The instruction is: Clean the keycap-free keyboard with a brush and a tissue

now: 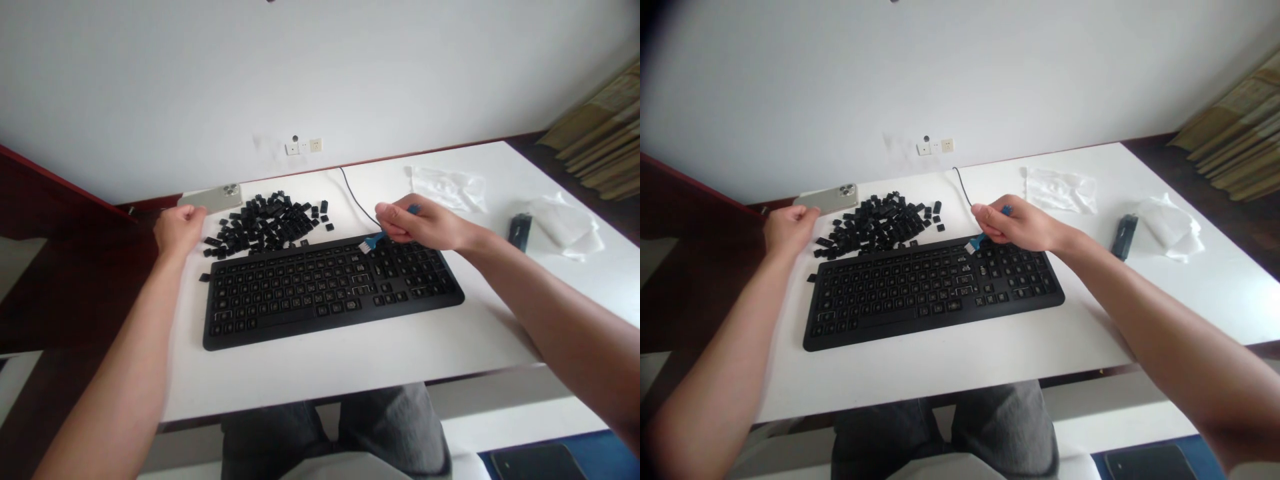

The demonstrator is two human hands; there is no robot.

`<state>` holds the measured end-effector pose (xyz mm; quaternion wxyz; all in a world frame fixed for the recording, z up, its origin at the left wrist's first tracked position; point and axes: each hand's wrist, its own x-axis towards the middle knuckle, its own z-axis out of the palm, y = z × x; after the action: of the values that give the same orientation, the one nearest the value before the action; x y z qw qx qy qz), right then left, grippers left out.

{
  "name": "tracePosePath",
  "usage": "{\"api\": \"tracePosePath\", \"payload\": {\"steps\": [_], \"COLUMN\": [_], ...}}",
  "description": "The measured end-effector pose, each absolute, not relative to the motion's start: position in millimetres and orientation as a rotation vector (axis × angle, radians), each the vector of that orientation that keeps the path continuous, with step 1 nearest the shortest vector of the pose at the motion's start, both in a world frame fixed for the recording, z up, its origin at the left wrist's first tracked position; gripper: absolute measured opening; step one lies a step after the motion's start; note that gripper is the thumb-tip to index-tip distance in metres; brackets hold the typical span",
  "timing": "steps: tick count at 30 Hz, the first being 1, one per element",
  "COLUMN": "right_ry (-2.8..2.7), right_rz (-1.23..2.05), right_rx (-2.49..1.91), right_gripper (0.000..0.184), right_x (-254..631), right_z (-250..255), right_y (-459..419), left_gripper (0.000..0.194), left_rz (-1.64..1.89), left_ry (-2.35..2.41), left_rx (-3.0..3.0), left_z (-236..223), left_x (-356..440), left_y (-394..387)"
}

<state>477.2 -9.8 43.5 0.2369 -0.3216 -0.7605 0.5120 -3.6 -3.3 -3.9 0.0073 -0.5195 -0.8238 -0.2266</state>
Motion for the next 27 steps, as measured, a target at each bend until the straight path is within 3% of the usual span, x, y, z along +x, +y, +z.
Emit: {"api": "tracePosePath", "payload": {"steps": [27], "right_ry": [-2.202], "right_rz": [1.575], "right_rx": [-0.766], "right_gripper": [0.061], "right_x": [482.3], "right_z": [52.3], "right_y": [-12.2], "left_gripper": [0.041], "left_rz": [-0.719], "left_ry": [-2.578], "left_rx": [-1.628], "left_z": [-6.2], "left_x": [-7.7], "left_y": [-3.5]}}
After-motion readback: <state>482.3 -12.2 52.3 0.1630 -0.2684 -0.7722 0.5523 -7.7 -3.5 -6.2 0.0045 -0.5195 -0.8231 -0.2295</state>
